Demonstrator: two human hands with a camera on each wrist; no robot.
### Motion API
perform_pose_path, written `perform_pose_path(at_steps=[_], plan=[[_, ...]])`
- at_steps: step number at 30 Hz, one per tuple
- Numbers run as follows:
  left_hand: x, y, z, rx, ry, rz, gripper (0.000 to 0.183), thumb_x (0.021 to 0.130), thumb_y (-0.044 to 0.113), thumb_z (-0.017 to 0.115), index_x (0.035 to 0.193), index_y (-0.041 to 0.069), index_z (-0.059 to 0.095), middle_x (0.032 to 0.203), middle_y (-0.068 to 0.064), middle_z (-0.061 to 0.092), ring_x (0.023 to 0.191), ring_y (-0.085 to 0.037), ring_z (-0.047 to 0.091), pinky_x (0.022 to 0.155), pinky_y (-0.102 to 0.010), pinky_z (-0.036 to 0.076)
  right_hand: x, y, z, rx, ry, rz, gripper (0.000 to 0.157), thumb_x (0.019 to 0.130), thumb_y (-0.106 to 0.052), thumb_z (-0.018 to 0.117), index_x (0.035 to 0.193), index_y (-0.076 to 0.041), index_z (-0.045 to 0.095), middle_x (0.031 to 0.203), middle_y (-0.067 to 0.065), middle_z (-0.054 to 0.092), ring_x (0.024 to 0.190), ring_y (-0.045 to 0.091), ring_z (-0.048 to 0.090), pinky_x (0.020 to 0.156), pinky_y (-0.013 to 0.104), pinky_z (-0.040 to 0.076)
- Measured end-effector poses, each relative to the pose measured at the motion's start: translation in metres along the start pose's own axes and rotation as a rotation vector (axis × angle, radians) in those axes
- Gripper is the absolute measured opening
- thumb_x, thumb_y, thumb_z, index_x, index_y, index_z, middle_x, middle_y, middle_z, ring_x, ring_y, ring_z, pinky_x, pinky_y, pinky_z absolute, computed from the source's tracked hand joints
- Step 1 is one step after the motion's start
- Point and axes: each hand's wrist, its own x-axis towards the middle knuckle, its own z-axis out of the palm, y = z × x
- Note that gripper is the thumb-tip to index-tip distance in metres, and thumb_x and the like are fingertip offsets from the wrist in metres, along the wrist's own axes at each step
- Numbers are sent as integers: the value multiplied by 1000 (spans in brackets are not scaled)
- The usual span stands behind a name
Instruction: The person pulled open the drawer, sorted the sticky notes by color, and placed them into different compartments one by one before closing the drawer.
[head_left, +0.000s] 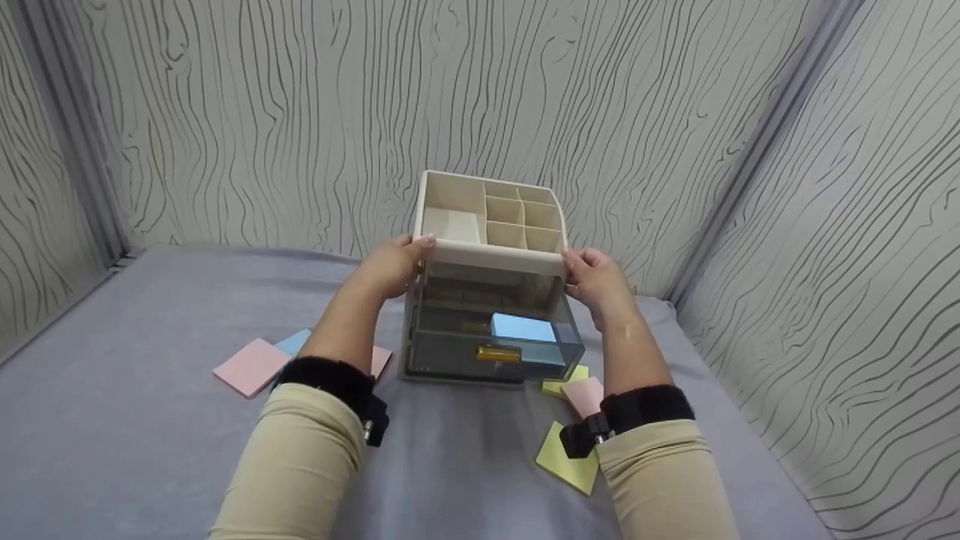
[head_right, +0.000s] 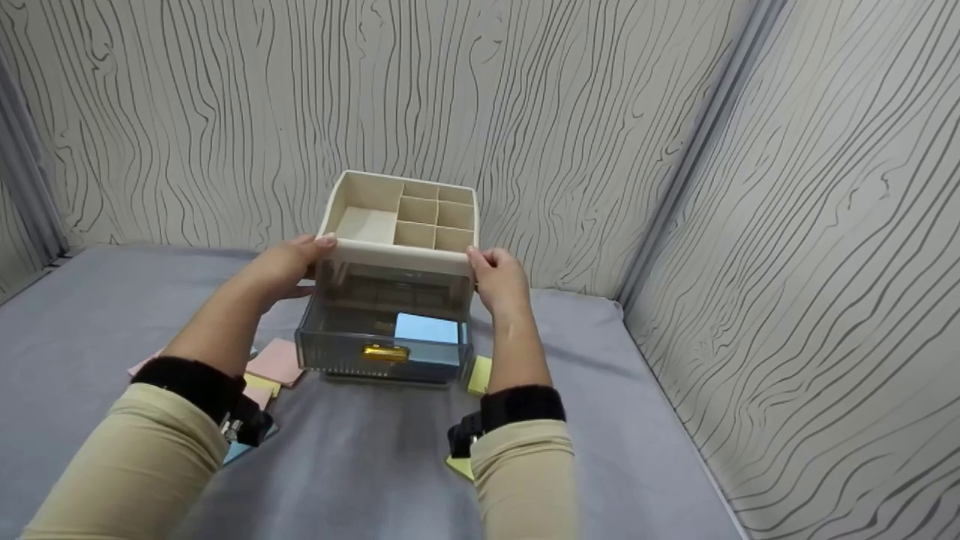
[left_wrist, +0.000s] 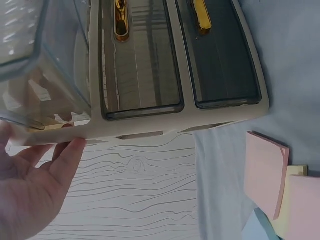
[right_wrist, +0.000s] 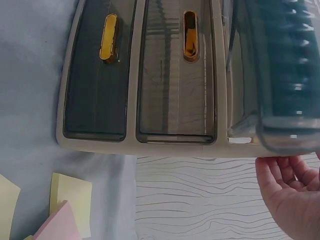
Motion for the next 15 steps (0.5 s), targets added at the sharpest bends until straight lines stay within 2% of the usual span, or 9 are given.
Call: perform_pose_path(at_steps=[4,8,11,15], plan=[[-1,-1,-3,51,-24,3,59,94,51,34,139,12,36,129,-16,48,120,-31,45,97,-46,38,0,1,1,20,1,9,35,95,-37,46,111,-6,53,119,12,53,109,23,53,95,36,42],[-2,-8,-9,65,-76,34,66,93,57,29,142,12,31,136,-16,41,124,-34,40,97,-47,38,0,2,1,32,4,16,35,95,-38,47,111,-7,54,118,12,53,109,23,53,94,35,43],[-3,-18,-18,109,-91,61,72,92,61,22,145,13,23,142,-17,34,127,-36,36,98,-47,37,-1,2,0,37,4,11,36,95,-37,47,112,-6,53,118,13,53,109,24,52,94,35,43],[-7,-34,-38,244,-77,54,71,94,59,20,145,10,20,144,-19,31,129,-37,31,103,-50,28,-1,1,1,39,5,4,36,95,-36,47,112,-5,53,117,14,53,108,24,52,94,35,43]])
